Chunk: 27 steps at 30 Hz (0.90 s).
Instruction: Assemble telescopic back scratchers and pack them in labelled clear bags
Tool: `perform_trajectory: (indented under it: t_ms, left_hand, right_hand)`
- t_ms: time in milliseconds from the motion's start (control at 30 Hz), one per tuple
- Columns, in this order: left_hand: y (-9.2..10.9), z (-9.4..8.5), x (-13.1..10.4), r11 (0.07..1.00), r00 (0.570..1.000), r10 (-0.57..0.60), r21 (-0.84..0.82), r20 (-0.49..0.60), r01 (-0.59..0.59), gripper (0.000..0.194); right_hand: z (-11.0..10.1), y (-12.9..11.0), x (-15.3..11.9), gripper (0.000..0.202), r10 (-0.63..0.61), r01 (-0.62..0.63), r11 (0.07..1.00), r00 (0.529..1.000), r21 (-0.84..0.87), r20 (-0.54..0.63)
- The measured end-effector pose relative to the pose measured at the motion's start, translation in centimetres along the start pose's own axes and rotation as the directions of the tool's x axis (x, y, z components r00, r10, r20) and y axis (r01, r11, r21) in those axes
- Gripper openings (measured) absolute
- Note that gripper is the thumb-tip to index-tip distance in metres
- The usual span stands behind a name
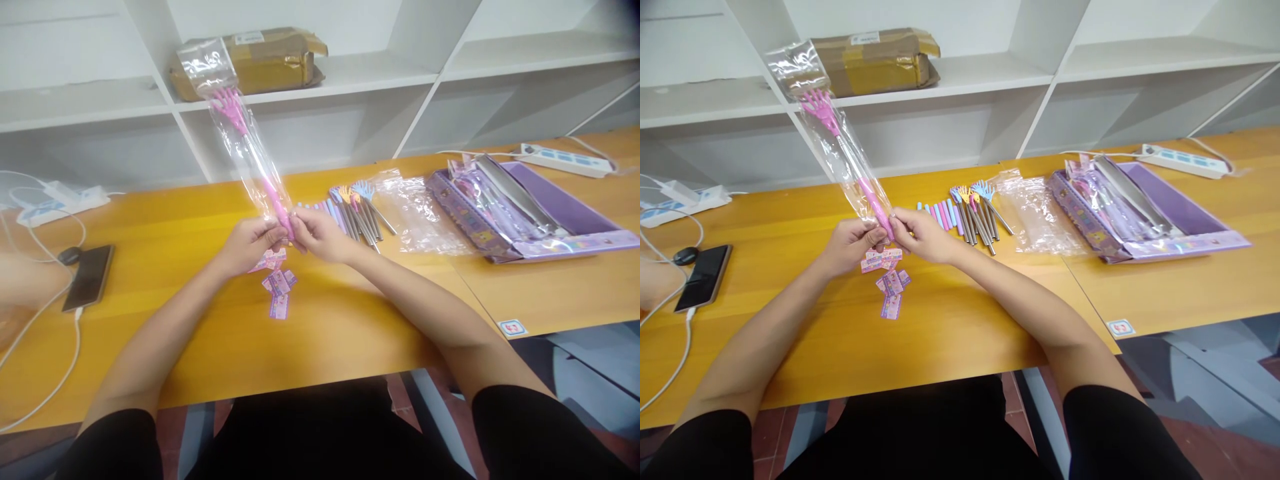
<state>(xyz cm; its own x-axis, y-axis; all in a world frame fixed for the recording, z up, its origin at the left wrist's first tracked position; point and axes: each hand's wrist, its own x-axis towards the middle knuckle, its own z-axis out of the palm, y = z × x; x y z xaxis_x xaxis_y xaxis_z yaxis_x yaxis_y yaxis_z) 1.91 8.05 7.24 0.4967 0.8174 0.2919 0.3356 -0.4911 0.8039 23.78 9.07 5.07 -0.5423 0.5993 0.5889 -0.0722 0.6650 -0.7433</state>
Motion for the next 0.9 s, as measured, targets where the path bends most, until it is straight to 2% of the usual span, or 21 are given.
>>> perform_trajectory:
  t_ms: [333,633,800,900]
  left_hand:
    - [0.0,-0.7,0.1,0.999,0.993,0.005,-0.047,0.121,0.001,0.070]
    - [0.1,-1.2,0.1,0.998,0.977,0.053,-0.054,0.208,-0.043,0.060]
    - [0.1,-1.4,0.1,0.998,0.966,0.056,-0.027,0.254,-0.051,0.051]
    - [0.0,-1.6,0.0,0.995,0.967,0.049,-0.094,0.250,-0.026,0.041]
  right_hand:
    - [0.4,-0.1,0.2,0.054,0.001,-0.002,0.998,1.000,0.067,0.002]
    - [0.2,0.0,0.1,0.055,0.004,-0.004,1.000,1.000,0.018,-0.010]
    - [-0.1,0.6,0.1,0.051,-0.055,0.052,0.993,0.998,-0.107,-0.024]
    - [-0.5,1.1,0.0,0.050,-0.110,0.093,0.971,0.992,-0.220,-0.067]
